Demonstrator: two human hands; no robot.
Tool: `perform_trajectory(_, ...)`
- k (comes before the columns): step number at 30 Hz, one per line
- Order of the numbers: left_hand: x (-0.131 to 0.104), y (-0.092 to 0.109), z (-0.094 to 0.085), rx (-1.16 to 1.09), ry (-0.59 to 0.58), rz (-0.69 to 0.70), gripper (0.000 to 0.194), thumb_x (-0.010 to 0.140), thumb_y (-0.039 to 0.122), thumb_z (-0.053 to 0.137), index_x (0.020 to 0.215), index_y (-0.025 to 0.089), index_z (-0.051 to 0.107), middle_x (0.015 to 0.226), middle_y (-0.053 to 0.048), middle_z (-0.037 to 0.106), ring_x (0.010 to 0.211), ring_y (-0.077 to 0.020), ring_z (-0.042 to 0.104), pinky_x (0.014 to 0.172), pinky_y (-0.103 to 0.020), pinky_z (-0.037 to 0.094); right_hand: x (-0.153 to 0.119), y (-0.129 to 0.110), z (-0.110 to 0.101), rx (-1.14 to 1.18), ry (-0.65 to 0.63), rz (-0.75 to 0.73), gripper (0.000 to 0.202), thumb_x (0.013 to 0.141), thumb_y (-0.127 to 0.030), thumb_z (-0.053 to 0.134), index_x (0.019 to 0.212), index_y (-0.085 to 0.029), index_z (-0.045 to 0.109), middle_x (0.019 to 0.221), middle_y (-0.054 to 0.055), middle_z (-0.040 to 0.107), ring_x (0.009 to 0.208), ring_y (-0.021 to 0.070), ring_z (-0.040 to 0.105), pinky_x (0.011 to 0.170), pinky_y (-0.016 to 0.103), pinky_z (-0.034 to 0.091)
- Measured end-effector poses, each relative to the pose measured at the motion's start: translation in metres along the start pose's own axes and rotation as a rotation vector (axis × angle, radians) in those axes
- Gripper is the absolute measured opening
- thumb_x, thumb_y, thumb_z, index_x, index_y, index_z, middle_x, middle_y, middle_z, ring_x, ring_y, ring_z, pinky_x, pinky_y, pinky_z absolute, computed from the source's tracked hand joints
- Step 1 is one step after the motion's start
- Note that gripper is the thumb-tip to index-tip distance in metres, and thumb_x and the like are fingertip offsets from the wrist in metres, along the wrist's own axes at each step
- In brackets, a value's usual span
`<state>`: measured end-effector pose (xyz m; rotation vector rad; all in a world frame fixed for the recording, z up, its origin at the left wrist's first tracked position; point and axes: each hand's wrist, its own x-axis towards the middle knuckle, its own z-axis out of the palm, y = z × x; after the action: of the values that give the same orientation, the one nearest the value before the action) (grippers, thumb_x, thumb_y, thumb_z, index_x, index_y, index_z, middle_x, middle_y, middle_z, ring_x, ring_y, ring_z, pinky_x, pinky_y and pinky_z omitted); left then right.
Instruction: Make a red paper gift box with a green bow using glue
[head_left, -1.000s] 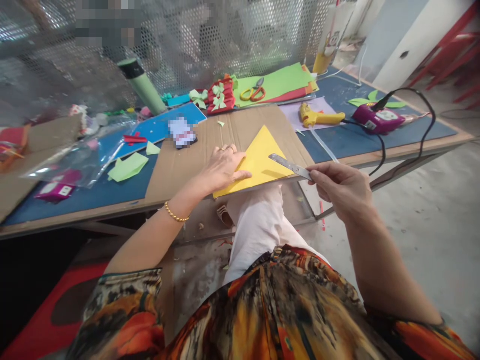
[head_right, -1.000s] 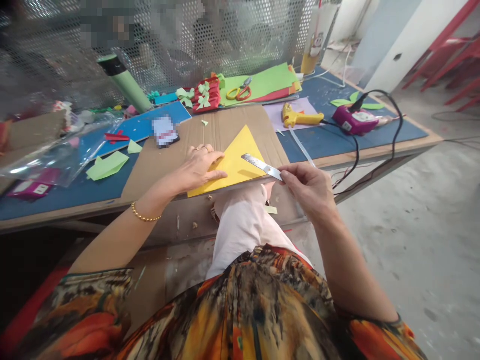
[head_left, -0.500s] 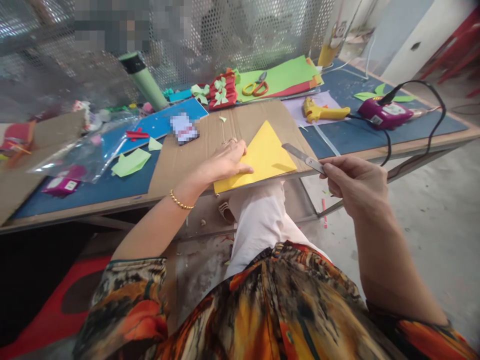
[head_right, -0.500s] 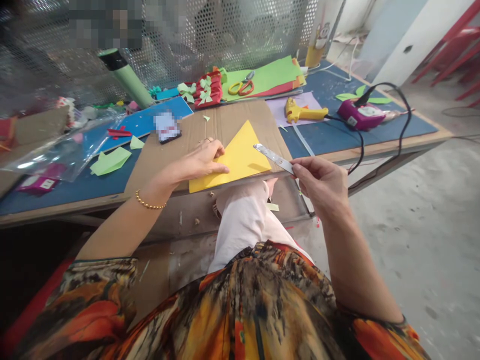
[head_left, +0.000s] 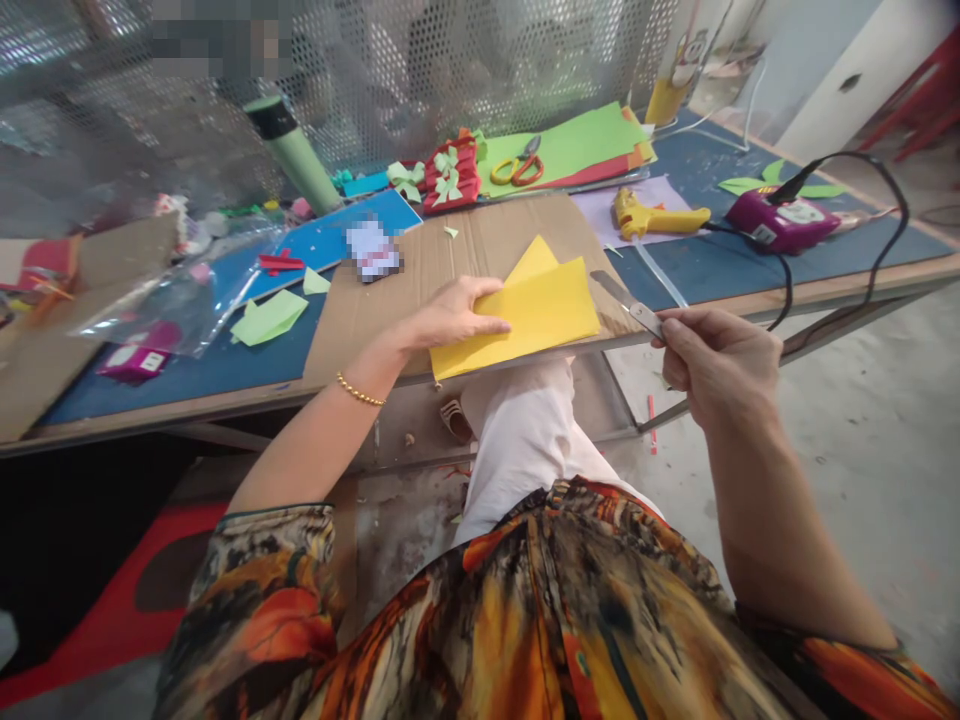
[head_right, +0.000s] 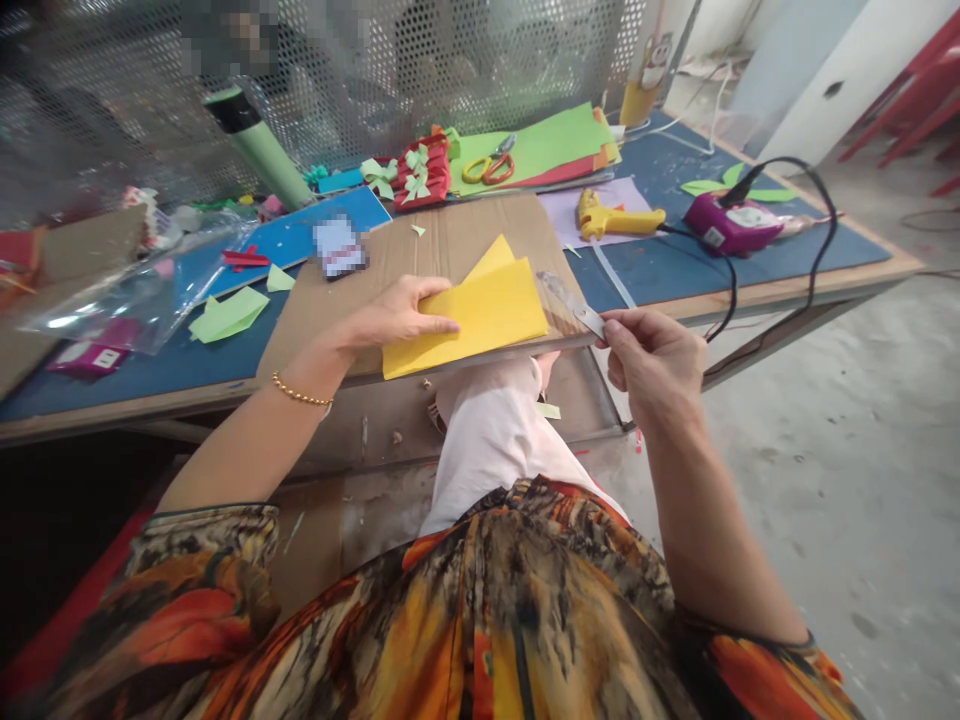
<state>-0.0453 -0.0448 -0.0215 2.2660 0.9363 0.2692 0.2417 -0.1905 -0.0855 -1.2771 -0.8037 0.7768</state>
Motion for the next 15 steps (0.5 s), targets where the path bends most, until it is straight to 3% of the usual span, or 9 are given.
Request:
perform_trajectory(4,-0.01,-0.007,-0.004,-0.257,-0.026,0.027,0.054,0.086,0.063,0.083,0.113,0.017,0.075,0.112,-0.01,0.08,0.106,-0.0263,0.074,0.087,-0.038,0.062,0.002,0.009,0.005,-0.056,-0.051,0.004,0.024,0.076,-0.039,0.092,0.086,-0.022,0.077,0.061,-0.001,0.062,0.038,0.0074,0.033,0.038,0.028,0.017)
perform_trajectory(9,-0.013,-0.011,-0.003,-0.358,-0.037,0.038,0.071,0.08,0.076,0.086,0.119,0.017,0.077,0.116,-0.012,0.082,0.112,-0.0283,0.076,0.091,-0.039,0.064,-0.006,0.002,0.024,-0.133,-0.204,0.008,0.028,0.077,-0.044,0.091,0.089,-0.021,0.08,0.059,-0.002,0.06,0.041,0.0071,0.034,0.039,0.026,0.02)
perform_trajectory(15,-0.003,-0.02,-0.004,-0.176,0.055,0.087,0.069,0.085,0.077,0.081,0.118,0.016,0.078,0.119,-0.011,0.076,0.112,-0.0262,0.072,0.095,-0.037,0.06,-0.016,0.002,0.052,-0.28,-0.445,-0.039,0.031,0.084,-0.049,0.084,0.087,-0.019,0.079,0.058,-0.002,0.058,0.049,0.0096,0.043,0.046,0.027,0.03)
